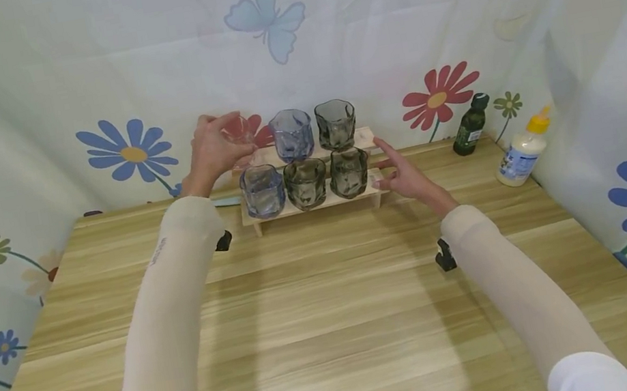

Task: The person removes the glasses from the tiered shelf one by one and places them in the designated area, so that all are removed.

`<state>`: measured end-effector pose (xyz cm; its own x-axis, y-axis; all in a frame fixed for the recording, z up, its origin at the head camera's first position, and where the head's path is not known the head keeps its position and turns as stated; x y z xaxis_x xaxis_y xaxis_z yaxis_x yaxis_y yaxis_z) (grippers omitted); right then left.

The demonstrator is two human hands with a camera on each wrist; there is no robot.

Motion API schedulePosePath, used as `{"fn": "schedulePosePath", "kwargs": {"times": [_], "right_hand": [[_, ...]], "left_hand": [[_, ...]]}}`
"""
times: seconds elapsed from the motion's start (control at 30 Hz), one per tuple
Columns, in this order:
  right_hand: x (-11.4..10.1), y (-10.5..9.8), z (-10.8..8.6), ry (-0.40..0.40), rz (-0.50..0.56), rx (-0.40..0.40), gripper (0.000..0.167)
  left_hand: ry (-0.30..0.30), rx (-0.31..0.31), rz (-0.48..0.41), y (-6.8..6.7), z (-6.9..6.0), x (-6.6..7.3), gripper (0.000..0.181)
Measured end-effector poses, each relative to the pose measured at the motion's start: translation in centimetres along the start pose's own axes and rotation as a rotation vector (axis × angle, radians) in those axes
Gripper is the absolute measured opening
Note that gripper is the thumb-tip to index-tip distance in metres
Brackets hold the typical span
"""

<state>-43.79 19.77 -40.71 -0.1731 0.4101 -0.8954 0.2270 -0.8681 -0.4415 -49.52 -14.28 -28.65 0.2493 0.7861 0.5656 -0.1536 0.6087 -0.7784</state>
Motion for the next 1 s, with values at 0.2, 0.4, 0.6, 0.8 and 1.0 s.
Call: {"fn": "schedulePosePath", "kwargs": {"times": [0.2, 0.4, 0.6, 0.8, 1.0], "right_hand": [[-0.1, 0.1, 0.0, 0.004, 0.009, -0.006, 0.095], [0.0, 0.2, 0.0, 0.020, 0.014, -0.015, 0.095], [0.3, 0.3, 0.1, 0.051, 0.043, -0.024, 0.095], [0.1, 0.1, 0.0, 0.032, 0.005, -0.005, 0.095], [0.2, 0.1, -0.1, 0.035, -0.003, -0.001, 0.096]], "left_hand": [[0.009, 0.015, -0.012, -1.4, -0.4, -0.4, 0.072], [0.006, 0.055, -0.013, -2.9, -1.3, -1.6, 0.071], [0.022, 0.087, -0.031, -4.0, -2.4, -2.8, 0.062], [-0.002, 0.071, -0.055, -4.8, -3.7, -4.2, 0.062], [-0.019, 0.057, -0.005, -5.5, -5.1, -5.6, 0.069]]}}
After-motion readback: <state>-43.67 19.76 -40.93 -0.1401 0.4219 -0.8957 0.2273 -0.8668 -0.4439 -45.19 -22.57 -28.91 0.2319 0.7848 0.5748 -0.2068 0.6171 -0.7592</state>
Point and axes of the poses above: each hand's wrist, its own z-axis towards the middle knuckle, its own y-axis out of the palm, x = y × z, the point moved 10 cm from there along z, towards the middle knuckle, and after that the axes turned 2 degrees about z, right-handed, at the moved point
